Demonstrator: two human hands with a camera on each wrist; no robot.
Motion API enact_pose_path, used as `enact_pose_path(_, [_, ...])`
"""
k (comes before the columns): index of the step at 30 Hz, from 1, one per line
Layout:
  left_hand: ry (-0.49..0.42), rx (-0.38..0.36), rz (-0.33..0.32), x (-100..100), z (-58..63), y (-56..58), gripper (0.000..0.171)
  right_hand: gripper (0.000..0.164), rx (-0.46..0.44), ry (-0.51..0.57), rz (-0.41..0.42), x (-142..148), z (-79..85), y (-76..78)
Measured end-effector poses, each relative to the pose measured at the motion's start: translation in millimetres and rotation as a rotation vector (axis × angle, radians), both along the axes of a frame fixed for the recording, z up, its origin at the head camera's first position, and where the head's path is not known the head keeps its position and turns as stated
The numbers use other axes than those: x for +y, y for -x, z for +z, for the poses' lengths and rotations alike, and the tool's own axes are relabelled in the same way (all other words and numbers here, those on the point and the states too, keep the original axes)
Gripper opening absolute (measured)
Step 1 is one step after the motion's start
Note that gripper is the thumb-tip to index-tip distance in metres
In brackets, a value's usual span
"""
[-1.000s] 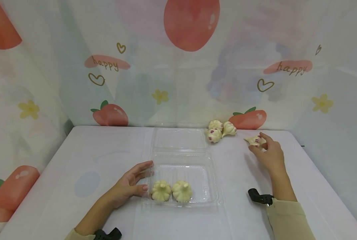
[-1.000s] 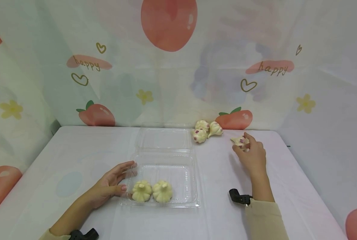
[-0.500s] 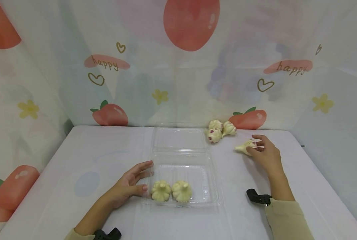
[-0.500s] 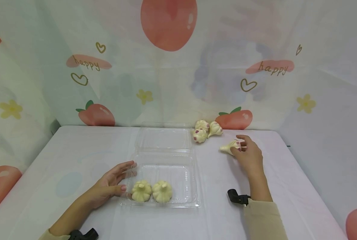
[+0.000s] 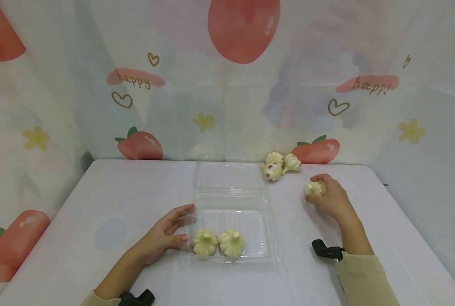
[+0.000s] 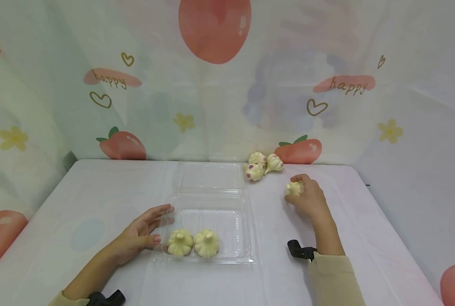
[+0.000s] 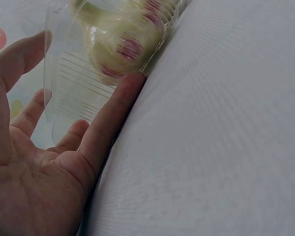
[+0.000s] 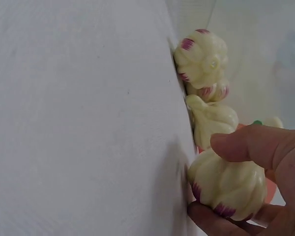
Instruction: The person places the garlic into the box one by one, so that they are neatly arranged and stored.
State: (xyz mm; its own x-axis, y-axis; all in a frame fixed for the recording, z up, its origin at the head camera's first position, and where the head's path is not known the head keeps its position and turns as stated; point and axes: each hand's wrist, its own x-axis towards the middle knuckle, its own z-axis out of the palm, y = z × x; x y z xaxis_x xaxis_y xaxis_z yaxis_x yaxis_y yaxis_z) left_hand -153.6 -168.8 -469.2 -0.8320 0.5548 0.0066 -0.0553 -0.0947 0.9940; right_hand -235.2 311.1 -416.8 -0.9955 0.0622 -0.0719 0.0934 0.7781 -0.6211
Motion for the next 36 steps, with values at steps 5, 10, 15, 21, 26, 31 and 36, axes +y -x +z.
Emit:
enact_pose_path(5, [0.003, -0.002, 0.001, -0.4, -0.6, 0.5, 0.073, 0.062, 0.004, 0.04, -0.007, -3.4, 2.9, -2.3])
enact_pose_path(10, [0.004, 0.013, -0.003, -1.6, -0.2, 0.8, 0.073, 0.059, 0.062, 0.067, 0.05, -10.6, 11.7, -5.0])
enact_pose_path(15, [-0.001, 0.01, 0.003, -1.5, 0.8, 1.2, 0.074, 0.056, 0.086, 0.091, 0.117, -24.7, 26.9, -10.7])
enact_pose_path(21, [0.0, -0.006, 0.004, -0.5, -2.4, 2.0, 0.074, 0.052, 0.078, 0.06, 0.199, -40.8, 41.6, -21.5])
enact_pose_path(26, [-0.011, -0.011, 0.006, 1.5, -4.3, 1.6, 0.075, 0.049, 0.082, 0.075, 0.26, -52.6, 49.8, -27.7])
enact_pose_path(31, [-0.016, 0.0, 0.006, 1.1, -4.4, 2.3, 0.076, 0.05, 0.079, 0.116, 0.296, -63.1, 57.4, -32.8])
enact_pose_path(36, [-0.008, -0.002, 0.005, 0.1, -1.7, 2.4, 0.076, 0.052, 0.101, 0.146, 0.345, -74.1, 62.2, -38.4])
